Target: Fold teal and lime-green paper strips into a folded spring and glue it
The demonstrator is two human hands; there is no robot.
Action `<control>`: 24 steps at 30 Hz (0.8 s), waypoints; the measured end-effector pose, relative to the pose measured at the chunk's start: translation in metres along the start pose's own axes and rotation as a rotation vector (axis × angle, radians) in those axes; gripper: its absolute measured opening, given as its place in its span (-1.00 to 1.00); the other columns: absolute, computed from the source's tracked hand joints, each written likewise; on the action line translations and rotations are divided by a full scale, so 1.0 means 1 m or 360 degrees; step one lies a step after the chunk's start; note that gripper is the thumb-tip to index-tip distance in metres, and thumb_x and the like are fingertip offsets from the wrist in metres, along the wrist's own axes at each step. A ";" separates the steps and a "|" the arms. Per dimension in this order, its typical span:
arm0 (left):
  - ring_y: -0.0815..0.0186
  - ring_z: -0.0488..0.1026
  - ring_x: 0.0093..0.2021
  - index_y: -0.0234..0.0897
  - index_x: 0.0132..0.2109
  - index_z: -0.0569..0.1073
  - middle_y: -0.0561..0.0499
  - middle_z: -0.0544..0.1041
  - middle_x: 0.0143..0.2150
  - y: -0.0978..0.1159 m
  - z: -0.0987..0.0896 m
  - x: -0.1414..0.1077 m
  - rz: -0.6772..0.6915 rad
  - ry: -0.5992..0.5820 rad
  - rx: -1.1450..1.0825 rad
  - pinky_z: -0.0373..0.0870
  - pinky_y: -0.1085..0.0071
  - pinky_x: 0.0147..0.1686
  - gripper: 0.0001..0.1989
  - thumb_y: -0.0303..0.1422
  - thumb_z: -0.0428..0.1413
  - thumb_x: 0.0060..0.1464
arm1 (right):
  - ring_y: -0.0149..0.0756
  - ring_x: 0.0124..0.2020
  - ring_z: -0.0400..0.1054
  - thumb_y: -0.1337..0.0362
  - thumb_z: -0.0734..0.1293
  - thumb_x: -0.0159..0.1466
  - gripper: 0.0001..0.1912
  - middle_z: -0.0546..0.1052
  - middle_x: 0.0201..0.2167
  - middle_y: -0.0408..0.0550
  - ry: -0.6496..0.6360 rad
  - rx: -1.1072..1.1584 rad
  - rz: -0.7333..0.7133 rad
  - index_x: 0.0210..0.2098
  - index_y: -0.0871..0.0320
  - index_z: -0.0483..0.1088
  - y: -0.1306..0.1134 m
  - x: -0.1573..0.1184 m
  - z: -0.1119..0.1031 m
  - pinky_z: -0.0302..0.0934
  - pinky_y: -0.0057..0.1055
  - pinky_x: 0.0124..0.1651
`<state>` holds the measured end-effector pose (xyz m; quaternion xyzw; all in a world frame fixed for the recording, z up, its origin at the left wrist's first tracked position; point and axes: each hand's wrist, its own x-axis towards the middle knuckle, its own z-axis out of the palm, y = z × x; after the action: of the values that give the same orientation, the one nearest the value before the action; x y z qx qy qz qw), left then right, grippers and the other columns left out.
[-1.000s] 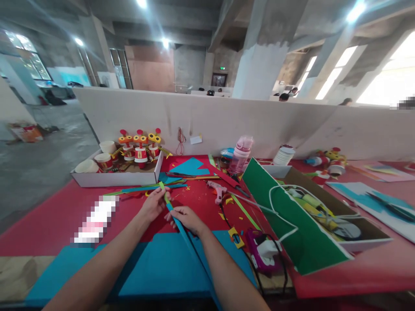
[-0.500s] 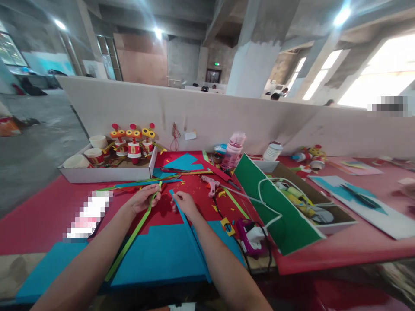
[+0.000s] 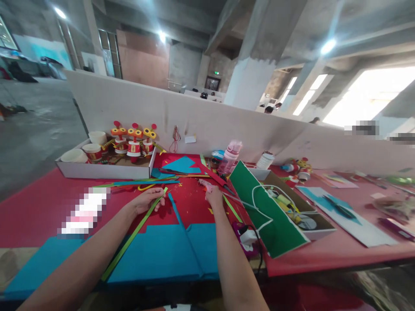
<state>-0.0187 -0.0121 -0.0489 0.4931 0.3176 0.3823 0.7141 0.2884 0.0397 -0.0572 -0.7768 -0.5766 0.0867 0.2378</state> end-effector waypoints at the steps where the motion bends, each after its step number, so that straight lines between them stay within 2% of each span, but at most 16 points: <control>1: 0.40 0.38 -0.66 -0.38 -0.30 0.34 -0.08 0.51 -0.47 0.001 0.001 -0.001 0.0005 -0.0011 0.0005 0.31 0.50 -0.67 -0.73 -0.22 0.13 0.03 | -0.08 -0.20 0.44 0.30 0.32 0.04 -0.70 0.54 -0.27 0.18 -0.0055 -0.0001 0.0036 -0.22 0.25 0.39 0.000 0.002 0.000 0.21 -0.37 -0.24; 3: 0.41 0.37 -0.67 -0.37 -0.30 0.34 -0.07 0.51 -0.48 0.002 0.003 -0.002 0.0002 -0.0010 0.0012 0.28 0.52 -0.67 -0.73 -0.22 0.14 0.03 | -0.05 -0.20 0.44 0.36 0.37 -0.07 -0.67 0.55 -0.30 0.14 -0.0130 0.0085 0.0105 -0.25 0.22 0.41 -0.003 0.006 -0.002 0.21 -0.35 -0.25; 6: 0.42 0.35 -0.69 -0.36 -0.32 0.32 -0.06 0.51 -0.50 0.005 0.007 -0.005 -0.0014 0.0017 0.0022 0.25 0.53 -0.70 -0.73 -0.22 0.14 0.02 | -0.05 -0.25 0.45 0.37 0.38 -0.10 -0.84 0.55 -0.47 0.05 -0.0190 0.0275 0.0129 -0.45 0.17 0.42 -0.007 0.010 -0.009 0.21 -0.37 -0.29; 8: 0.41 0.35 -0.69 -0.36 -0.33 0.31 -0.06 0.51 -0.51 0.006 0.009 -0.005 -0.0013 0.0028 0.0019 0.26 0.52 -0.69 -0.74 -0.23 0.14 0.02 | -0.10 -0.35 0.46 0.31 0.34 -0.03 -0.94 0.51 -0.59 0.02 -0.0229 0.0379 0.0105 -0.53 0.18 0.39 -0.009 0.008 -0.015 0.21 -0.40 -0.37; 11: 0.41 0.36 -0.68 -0.36 -0.34 0.31 -0.07 0.51 -0.50 0.004 0.007 -0.004 0.0005 0.0034 0.0006 0.28 0.50 -0.68 -0.74 -0.23 0.15 0.01 | -0.26 -0.51 0.43 0.26 0.20 0.13 -0.85 0.51 -0.58 -0.01 -0.0241 0.0594 0.0075 -0.44 0.20 0.35 -0.015 -0.006 -0.020 0.20 -0.46 -0.50; 12: 0.41 0.36 -0.68 -0.36 -0.34 0.31 -0.08 0.52 -0.50 0.002 0.005 -0.003 0.0013 0.0029 -0.0001 0.29 0.50 -0.68 -0.74 -0.23 0.15 0.01 | -0.32 -0.51 0.43 0.25 0.19 0.14 -0.85 0.52 -0.54 -0.04 -0.0222 0.0724 0.0059 -0.38 0.19 0.33 -0.018 -0.012 -0.020 0.21 -0.50 -0.51; 14: 0.42 0.35 -0.68 -0.36 -0.33 0.32 -0.09 0.52 -0.49 -0.002 0.001 -0.001 0.0032 0.0004 -0.0016 0.28 0.51 -0.68 -0.73 -0.23 0.15 0.01 | -0.35 -0.50 0.42 0.22 0.30 0.06 -0.79 0.51 -0.51 -0.11 -0.0127 0.1449 0.0001 -0.31 0.15 0.28 -0.023 -0.027 -0.020 0.19 -0.53 -0.55; 15: 0.42 0.36 -0.68 -0.37 -0.33 0.32 -0.10 0.52 -0.49 -0.004 -0.001 0.000 0.0044 -0.0012 -0.0026 0.27 0.52 -0.68 -0.73 -0.22 0.15 0.01 | -0.36 -0.52 0.40 0.20 0.35 0.01 -0.74 0.48 -0.56 -0.16 -0.0220 0.1702 -0.0042 -0.33 0.13 0.27 -0.026 -0.035 -0.020 0.19 -0.54 -0.56; 17: 0.42 0.36 -0.69 -0.37 -0.33 0.33 -0.10 0.53 -0.49 -0.008 -0.004 0.002 0.0066 -0.0038 -0.0045 0.25 0.53 -0.69 -0.71 -0.20 0.15 0.01 | -0.36 -0.59 0.35 0.12 0.38 -0.02 -0.72 0.39 -0.66 -0.21 -0.0548 0.2006 0.0022 -0.45 0.13 0.23 -0.032 -0.049 -0.019 0.19 -0.50 -0.59; 19: 0.42 0.36 -0.70 -0.37 -0.33 0.33 -0.10 0.53 -0.50 -0.009 -0.005 0.003 0.0070 -0.0053 -0.0056 0.24 0.54 -0.70 -0.70 -0.19 0.16 0.00 | -0.38 -0.66 0.28 0.03 0.36 0.02 -0.68 0.31 -0.72 -0.26 -0.0736 0.2070 0.0075 -0.46 0.11 0.22 -0.038 -0.061 -0.017 0.19 -0.47 -0.60; 21: 0.42 0.35 -0.71 -0.36 -0.34 0.32 -0.10 0.53 -0.50 -0.009 -0.004 0.003 0.0052 -0.0042 -0.0054 0.24 0.53 -0.71 -0.69 -0.19 0.17 -0.02 | -0.39 -0.69 0.25 -0.02 0.34 0.06 -0.65 0.29 -0.74 -0.29 -0.0754 0.1995 -0.0020 -0.44 0.09 0.19 -0.044 -0.072 -0.015 0.18 -0.45 -0.60; 24: 0.42 0.33 -0.72 -0.36 -0.36 0.32 -0.10 0.52 -0.52 -0.009 -0.003 0.003 0.0027 0.0024 -0.0041 0.26 0.53 -0.72 -0.71 -0.20 0.18 -0.04 | -0.39 -0.68 0.27 -0.08 0.29 0.12 -0.61 0.36 -0.71 -0.26 -0.0746 0.1695 -0.0221 -0.33 0.12 0.24 -0.052 -0.085 -0.012 0.19 -0.46 -0.54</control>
<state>-0.0172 -0.0100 -0.0581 0.4838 0.3137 0.3961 0.7146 0.2214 -0.0321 -0.0342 -0.4707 -0.5403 0.5183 0.4668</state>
